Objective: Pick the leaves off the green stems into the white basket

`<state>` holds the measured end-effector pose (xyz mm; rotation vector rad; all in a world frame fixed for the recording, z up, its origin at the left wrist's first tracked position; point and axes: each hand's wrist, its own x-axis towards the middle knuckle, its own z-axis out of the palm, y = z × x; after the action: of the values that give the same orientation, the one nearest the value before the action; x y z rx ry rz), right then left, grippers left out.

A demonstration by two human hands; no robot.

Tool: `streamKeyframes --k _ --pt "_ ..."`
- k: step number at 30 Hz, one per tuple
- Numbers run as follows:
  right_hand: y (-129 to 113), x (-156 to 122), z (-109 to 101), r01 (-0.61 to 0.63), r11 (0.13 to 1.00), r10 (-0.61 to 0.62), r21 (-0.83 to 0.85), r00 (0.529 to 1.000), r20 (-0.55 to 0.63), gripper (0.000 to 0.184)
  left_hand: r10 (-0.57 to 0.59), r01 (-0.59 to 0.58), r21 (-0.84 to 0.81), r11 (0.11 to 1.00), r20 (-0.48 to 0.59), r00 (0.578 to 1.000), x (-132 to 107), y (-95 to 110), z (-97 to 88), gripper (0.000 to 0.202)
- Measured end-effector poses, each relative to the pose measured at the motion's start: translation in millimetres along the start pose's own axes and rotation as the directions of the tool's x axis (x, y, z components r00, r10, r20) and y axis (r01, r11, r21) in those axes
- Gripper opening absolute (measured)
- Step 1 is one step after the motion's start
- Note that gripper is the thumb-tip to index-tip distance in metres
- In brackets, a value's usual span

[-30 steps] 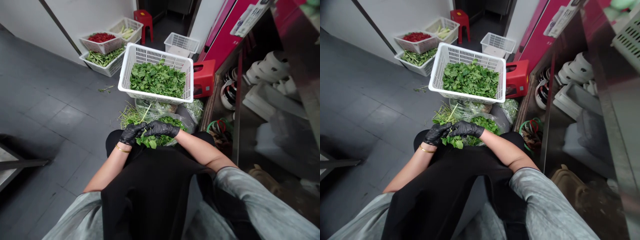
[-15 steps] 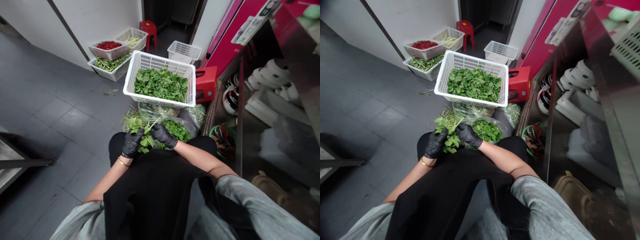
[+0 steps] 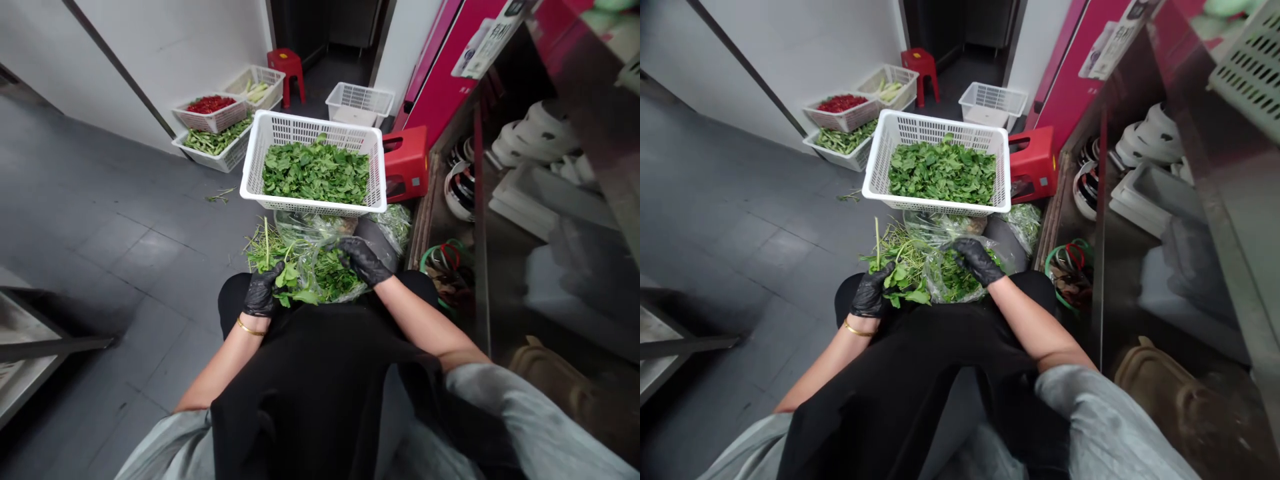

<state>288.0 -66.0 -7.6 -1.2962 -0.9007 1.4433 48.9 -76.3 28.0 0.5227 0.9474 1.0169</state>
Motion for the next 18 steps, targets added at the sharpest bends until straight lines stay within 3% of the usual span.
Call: streamKeyframes --k 2,4,8,13,18 --pt "-2 -16 12 -0.06 0.997 0.048 0.049 0.976 0.212 0.032 -0.062 0.063 -0.063 0.996 0.025 0.998 2 -3 1.3 0.032" --pt "-5 -22 32 -0.075 0.991 0.039 0.109 0.953 0.299 0.035 -0.15 0.156 -0.083 0.984 0.067 0.986 2 -7 4.9 0.027" --pt "-10 -4 58 0.024 0.99 -0.068 0.136 0.941 0.332 0.043 -0.211 0.219 -0.077 0.973 0.103 0.972 -4 -10 11.1 0.026" --pt "-12 10 54 0.105 0.995 -0.099 -0.001 0.948 0.302 0.04 -0.123 0.129 -0.055 0.99 0.095 0.988 -10 -5 10.5 0.035" --pt "-19 -1 52 0.176 0.984 -0.176 0.039 0.892 0.417 0.038 -0.102 0.104 -0.018 0.994 0.099 0.99 -6 -2 7.2 0.037"
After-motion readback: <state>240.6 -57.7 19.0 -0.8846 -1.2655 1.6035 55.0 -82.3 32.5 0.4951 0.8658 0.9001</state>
